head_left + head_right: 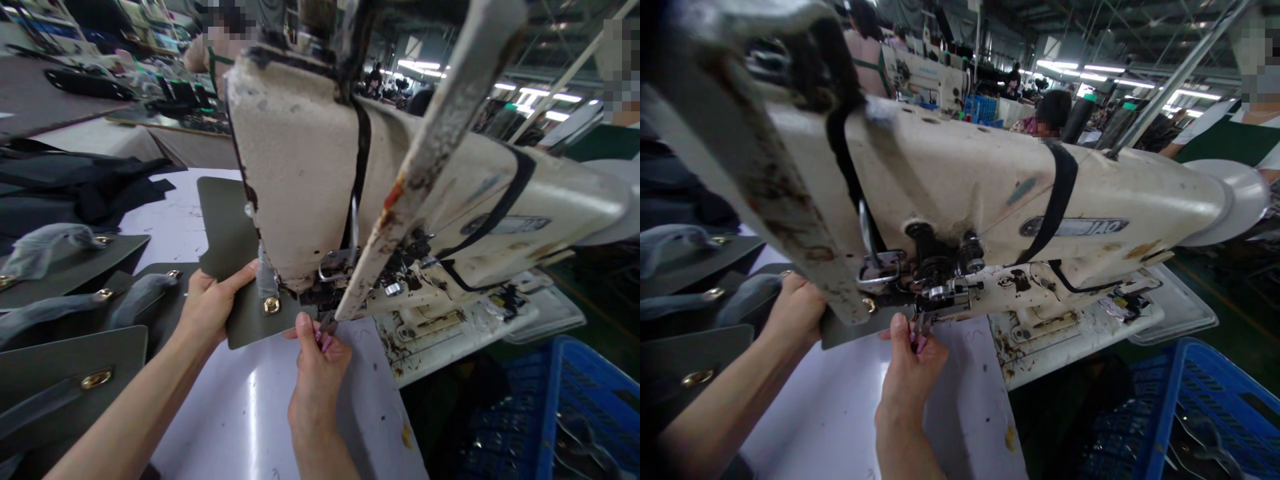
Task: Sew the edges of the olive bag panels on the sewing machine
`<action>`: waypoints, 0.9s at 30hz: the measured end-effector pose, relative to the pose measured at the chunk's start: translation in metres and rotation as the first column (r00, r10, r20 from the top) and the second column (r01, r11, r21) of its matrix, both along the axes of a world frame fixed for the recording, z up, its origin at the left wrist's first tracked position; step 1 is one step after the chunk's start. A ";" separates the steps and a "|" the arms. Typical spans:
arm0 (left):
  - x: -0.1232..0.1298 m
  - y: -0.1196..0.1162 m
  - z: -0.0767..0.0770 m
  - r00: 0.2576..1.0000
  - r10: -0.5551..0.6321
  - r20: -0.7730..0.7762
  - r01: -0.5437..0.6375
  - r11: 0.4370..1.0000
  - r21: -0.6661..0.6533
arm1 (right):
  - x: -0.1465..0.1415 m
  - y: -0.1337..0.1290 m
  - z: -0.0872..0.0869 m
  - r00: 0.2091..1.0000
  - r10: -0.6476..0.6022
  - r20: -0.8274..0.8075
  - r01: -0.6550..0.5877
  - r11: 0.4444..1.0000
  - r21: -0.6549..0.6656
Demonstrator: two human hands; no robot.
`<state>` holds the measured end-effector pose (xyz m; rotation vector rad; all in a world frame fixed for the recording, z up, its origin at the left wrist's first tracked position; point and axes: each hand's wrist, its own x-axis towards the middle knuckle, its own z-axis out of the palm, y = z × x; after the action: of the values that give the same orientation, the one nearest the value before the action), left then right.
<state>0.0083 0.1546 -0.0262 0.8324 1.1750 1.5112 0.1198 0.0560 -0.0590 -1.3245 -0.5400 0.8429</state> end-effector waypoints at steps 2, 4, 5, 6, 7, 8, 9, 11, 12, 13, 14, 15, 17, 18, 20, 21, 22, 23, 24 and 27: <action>-0.001 0.003 -0.002 1.000 0.007 0.002 -0.007 1.000 0.021 | -0.003 0.002 0.001 0.995 0.000 -0.096 -0.002 1.000 -0.011; -0.003 0.005 -0.004 1.000 0.018 0.003 -0.018 0.999 0.035 | -0.006 0.003 0.003 0.991 -0.021 -0.131 0.018 1.000 -0.026; -0.004 0.006 -0.005 1.000 0.024 0.003 -0.024 0.999 0.039 | -0.008 0.003 0.003 0.991 -0.032 -0.133 0.028 0.999 -0.031; -0.004 0.006 -0.005 1.000 0.030 0.002 -0.030 0.999 0.042 | -0.010 0.003 0.003 0.990 -0.042 -0.137 0.037 0.999 -0.037; -0.005 0.006 -0.005 0.999 0.035 0.001 -0.035 0.998 0.045 | -0.013 0.003 0.003 0.988 -0.048 -0.145 0.043 0.998 -0.041; -0.005 0.005 -0.005 0.999 0.041 -0.001 -0.040 0.998 0.047 | -0.015 0.003 0.002 0.986 -0.053 -0.157 0.046 0.998 -0.044; -0.005 0.004 -0.004 0.999 0.047 -0.003 -0.047 0.998 0.049 | -0.018 0.003 0.001 0.984 -0.057 -0.171 0.049 0.998 -0.048; -0.004 0.002 -0.003 0.998 0.055 -0.005 -0.054 0.997 0.053 | -0.022 0.004 -0.003 0.979 -0.066 -0.193 0.057 0.997 -0.054; -0.003 0.000 -0.003 0.998 0.057 -0.005 -0.057 0.997 0.059 | -0.024 0.004 -0.004 0.979 -0.070 -0.194 0.061 0.997 -0.055; -0.001 -0.001 -0.003 0.998 0.059 -0.005 -0.059 0.996 0.067 | -0.025 0.004 -0.006 0.979 -0.072 -0.189 0.063 0.997 -0.053; 0.000 -0.002 -0.002 0.998 0.063 -0.005 -0.062 0.995 0.078 | -0.026 0.004 -0.007 0.981 -0.072 -0.180 0.064 0.997 -0.050; 0.001 -0.003 -0.002 0.998 0.065 -0.005 -0.065 0.994 0.088 | -0.026 0.004 -0.007 0.983 -0.069 -0.169 0.062 0.997 -0.046; 0.002 -0.004 -0.003 0.997 0.082 0.002 -0.082 0.992 0.093 | -0.026 0.004 -0.007 0.988 -0.059 -0.145 0.054 0.998 -0.036; 0.002 -0.004 -0.003 0.995 0.096 0.007 -0.096 0.992 0.085 | -0.025 0.004 -0.007 0.990 -0.055 -0.133 0.051 0.998 -0.032; 0.002 -0.005 -0.005 0.992 0.121 0.021 -0.122 0.991 0.056 | -0.024 0.004 -0.007 0.992 -0.052 -0.118 0.051 0.999 -0.019; 0.002 -0.005 -0.006 0.991 0.134 0.026 -0.135 0.990 0.040 | -0.024 0.004 -0.006 0.992 -0.053 -0.114 0.052 0.999 -0.009; 0.001 -0.006 -0.008 0.989 0.146 0.029 -0.147 0.989 0.029 | -0.023 0.005 -0.007 0.992 -0.054 -0.113 0.054 0.999 -0.001; 0.001 -0.007 -0.009 0.988 0.153 0.030 -0.153 0.988 0.021 | -0.023 0.005 -0.007 0.992 -0.054 -0.114 0.055 0.998 0.005; 0.002 -0.008 -0.010 0.987 0.160 0.032 -0.161 0.987 0.017 | -0.023 0.005 -0.006 0.992 -0.053 -0.115 0.054 0.998 0.008; 0.003 -0.011 -0.013 0.982 0.185 0.032 -0.186 0.982 0.023 | -0.021 0.005 -0.004 0.992 -0.050 -0.113 0.051 0.999 0.004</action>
<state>0.0111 0.1435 -0.0395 0.7302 1.2411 1.6878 0.0993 0.0605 -0.0630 -1.2705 -0.4182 0.8678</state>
